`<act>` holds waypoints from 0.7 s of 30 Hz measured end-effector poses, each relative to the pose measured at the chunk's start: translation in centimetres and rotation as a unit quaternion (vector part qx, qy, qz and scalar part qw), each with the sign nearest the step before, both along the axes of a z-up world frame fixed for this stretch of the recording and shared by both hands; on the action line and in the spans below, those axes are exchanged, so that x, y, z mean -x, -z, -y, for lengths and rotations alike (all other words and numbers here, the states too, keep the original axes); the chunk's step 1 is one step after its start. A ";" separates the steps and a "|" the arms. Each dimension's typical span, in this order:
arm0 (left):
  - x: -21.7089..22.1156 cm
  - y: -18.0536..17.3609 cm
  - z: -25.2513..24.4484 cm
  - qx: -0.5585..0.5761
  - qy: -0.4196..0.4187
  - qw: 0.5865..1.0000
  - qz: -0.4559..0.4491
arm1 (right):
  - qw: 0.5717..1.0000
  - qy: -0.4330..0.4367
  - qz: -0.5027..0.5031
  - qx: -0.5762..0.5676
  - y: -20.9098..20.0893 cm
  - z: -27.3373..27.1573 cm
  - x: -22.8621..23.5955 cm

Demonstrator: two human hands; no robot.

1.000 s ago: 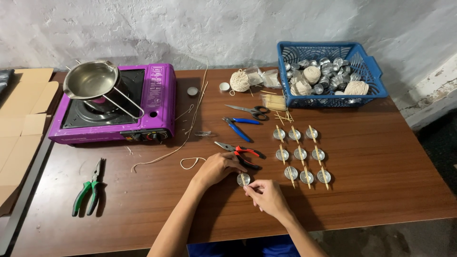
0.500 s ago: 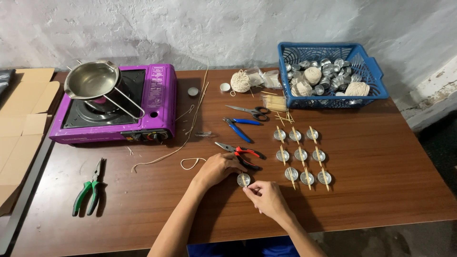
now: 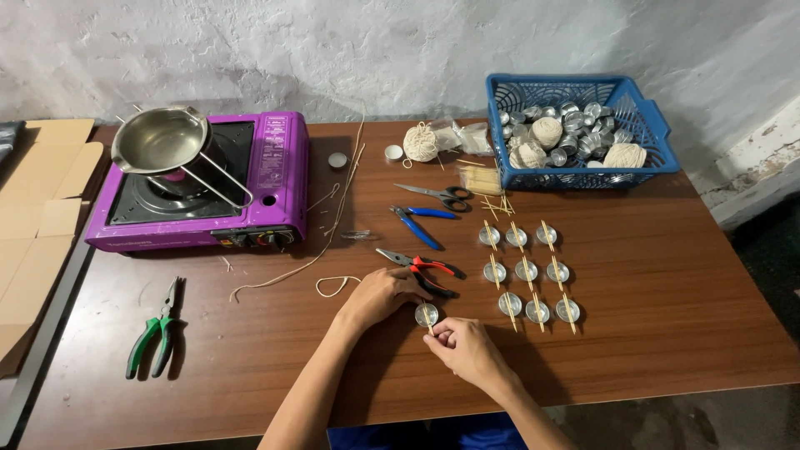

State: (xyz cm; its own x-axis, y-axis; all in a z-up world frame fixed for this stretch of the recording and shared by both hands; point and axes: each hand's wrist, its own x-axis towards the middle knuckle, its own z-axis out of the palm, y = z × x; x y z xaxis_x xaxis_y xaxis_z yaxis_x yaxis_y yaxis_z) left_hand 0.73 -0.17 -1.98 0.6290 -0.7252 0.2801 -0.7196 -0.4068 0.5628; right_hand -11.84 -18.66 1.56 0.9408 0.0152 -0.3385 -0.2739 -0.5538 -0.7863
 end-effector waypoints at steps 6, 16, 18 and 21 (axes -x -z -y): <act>0.0 -0.2 -0.1 0.004 0.004 1.000 -0.009 | 0.994 -0.020 0.084 0.065 2.6 0.3 -0.2; -0.3 -1.2 -1.4 -0.013 -0.055 0.989 -0.138 | 0.990 -0.066 -0.032 0.123 1.6 3.1 -1.1; -0.1 -1.4 -1.3 -0.097 -0.062 0.984 -0.138 | 0.981 -0.114 0.113 0.108 3.1 3.7 -1.8; 0.0 -0.7 -0.9 -0.126 -0.064 0.981 -0.130 | 0.972 -0.137 0.170 0.091 3.4 3.6 -2.4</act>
